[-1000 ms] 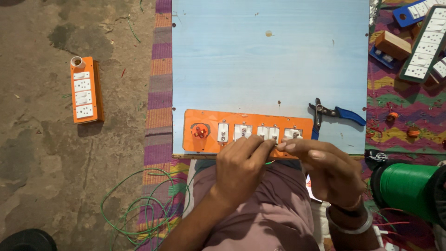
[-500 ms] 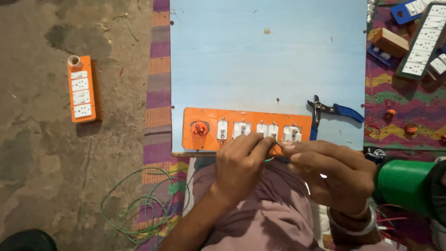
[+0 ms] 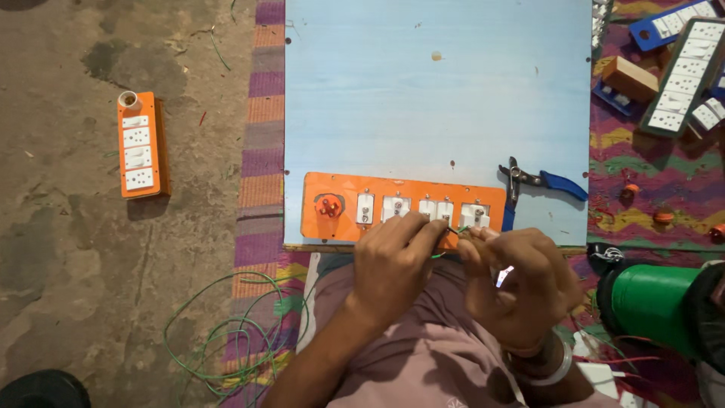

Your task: The person sits on the floor and wires an orange electrical board with multiple switches. They use pliers to strip green wires and a screwdriver to secure the wires into the switch terminals, repeating the process for each switch.

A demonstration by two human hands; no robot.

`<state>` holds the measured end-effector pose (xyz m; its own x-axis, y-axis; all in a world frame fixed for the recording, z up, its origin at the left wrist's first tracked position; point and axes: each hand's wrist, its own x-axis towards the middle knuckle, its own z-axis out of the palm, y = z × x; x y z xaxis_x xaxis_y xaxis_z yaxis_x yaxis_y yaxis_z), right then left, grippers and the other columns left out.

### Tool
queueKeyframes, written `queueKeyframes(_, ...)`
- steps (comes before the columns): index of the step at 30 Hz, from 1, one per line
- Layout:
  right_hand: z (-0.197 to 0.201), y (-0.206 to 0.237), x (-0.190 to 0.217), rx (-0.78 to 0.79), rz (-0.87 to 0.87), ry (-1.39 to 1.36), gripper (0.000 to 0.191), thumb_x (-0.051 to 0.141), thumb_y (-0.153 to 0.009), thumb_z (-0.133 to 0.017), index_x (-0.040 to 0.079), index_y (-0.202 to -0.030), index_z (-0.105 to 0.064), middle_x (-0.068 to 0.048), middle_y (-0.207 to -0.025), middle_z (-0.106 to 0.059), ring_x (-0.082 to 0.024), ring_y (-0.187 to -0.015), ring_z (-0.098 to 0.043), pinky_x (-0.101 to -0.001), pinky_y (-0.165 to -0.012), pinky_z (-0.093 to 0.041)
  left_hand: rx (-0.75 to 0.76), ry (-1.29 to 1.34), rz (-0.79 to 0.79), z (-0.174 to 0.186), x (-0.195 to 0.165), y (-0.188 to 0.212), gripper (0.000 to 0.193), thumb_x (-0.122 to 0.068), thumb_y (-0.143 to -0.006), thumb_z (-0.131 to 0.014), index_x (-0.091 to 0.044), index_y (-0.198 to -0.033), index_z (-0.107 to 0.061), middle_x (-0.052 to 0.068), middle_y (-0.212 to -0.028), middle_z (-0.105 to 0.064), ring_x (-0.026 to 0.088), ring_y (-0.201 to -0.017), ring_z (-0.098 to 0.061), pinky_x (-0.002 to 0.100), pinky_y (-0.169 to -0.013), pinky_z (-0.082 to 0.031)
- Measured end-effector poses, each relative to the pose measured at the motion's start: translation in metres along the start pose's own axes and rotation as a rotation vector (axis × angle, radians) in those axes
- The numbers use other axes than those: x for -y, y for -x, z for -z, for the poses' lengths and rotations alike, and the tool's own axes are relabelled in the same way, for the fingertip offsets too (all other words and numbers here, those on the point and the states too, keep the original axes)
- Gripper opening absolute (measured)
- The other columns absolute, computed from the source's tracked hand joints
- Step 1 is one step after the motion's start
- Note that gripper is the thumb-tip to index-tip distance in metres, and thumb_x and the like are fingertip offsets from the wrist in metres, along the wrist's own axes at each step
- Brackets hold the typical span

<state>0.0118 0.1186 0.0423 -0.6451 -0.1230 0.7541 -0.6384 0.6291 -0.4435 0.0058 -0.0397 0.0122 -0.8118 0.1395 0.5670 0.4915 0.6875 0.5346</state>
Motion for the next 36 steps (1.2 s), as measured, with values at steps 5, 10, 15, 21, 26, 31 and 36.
queueKeyframes(5,0.013,-0.011,-0.009,0.162,-0.018,-0.04,0.044,-0.005,-0.096,-0.069,0.0,-0.138,-0.058,-0.014,-0.111,-0.073,-0.017,-0.089,-0.071,-0.0293,-0.073,-0.058,-0.026,0.005,0.002,0.002,-0.002,0.0,0.013,-0.011,-0.089,-0.074,-0.008,-0.102,-0.073,0.004,-0.088,-0.066,0.022,-0.076,-0.066,0.038,-0.064,-0.049)
queueKeyframes(10,0.035,-0.025,-0.019,0.416,-0.117,-0.285,0.042,-0.008,-0.086,-0.059,-0.002,-0.127,-0.062,-0.014,-0.117,-0.076,-0.019,-0.093,-0.081,-0.0238,-0.063,-0.061,-0.024,0.02,0.003,0.001,-0.002,-0.001,0.014,-0.011,-0.088,-0.074,-0.008,-0.101,-0.073,0.005,-0.086,-0.066,0.023,-0.075,-0.066,0.039,-0.064,-0.049)
queueKeyframes(15,0.023,-0.026,-0.021,0.284,0.025,-0.244,0.023,0.001,-0.086,-0.08,0.001,-0.106,-0.068,-0.01,-0.102,-0.078,-0.018,-0.086,-0.081,-0.026,-0.072,-0.064,-0.033,0.038,-0.009,0.001,0.0,0.0,0.017,-0.007,-0.084,-0.071,-0.009,-0.101,-0.073,0.005,-0.087,-0.066,0.025,-0.077,-0.066,0.039,-0.066,-0.051)
queueKeyframes(21,0.021,-0.012,-0.022,0.319,-0.102,-0.254,0.041,-0.008,-0.091,-0.064,-0.006,-0.131,-0.06,-0.015,-0.108,-0.08,-0.013,-0.08,-0.079,-0.0245,-0.069,-0.062,-0.022,0.034,0.012,0.002,0.001,0.001,0.015,-0.009,-0.084,-0.075,-0.009,-0.099,-0.075,0.005,-0.084,-0.066,0.025,-0.072,-0.066,0.04,-0.062,-0.049)
queueKeyframes(26,0.026,0.005,-0.029,0.247,-0.243,-0.689,0.043,-0.012,-0.106,-0.044,-0.002,-0.148,-0.04,-0.024,-0.136,-0.063,-0.03,-0.126,-0.069,-0.0404,-0.106,-0.061,0.001,0.047,0.021,0.001,0.002,0.003,0.016,-0.012,-0.088,-0.077,-0.008,-0.103,-0.074,0.005,-0.089,-0.069,0.023,-0.073,-0.066,0.038,-0.063,-0.05)
queueKeyframes(31,0.021,0.015,-0.031,0.214,-0.225,-0.696,0.035,-0.011,-0.11,-0.04,-0.002,-0.143,-0.045,-0.024,-0.131,-0.064,-0.032,-0.122,-0.069,-0.044,-0.106,-0.061,-0.007,0.049,0.013,0.002,0.001,0.002,0.015,-0.013,-0.09,-0.077,-0.009,-0.104,-0.074,0.005,-0.089,-0.067,0.024,-0.076,-0.066,0.038,-0.065,-0.05)
queueKeyframes(36,0.022,0.007,-0.03,0.257,-0.1,-0.546,0.033,-0.009,-0.108,-0.041,-0.002,-0.14,-0.044,-0.023,-0.127,-0.065,-0.032,-0.122,-0.071,-0.0424,-0.105,-0.064,-0.015,0.048,0.014,0.003,0.0,-0.001,0.013,-0.013,-0.09,-0.076,-0.009,-0.102,-0.073,0.004,-0.086,-0.065,0.023,-0.076,-0.066,0.038,-0.065,-0.05)
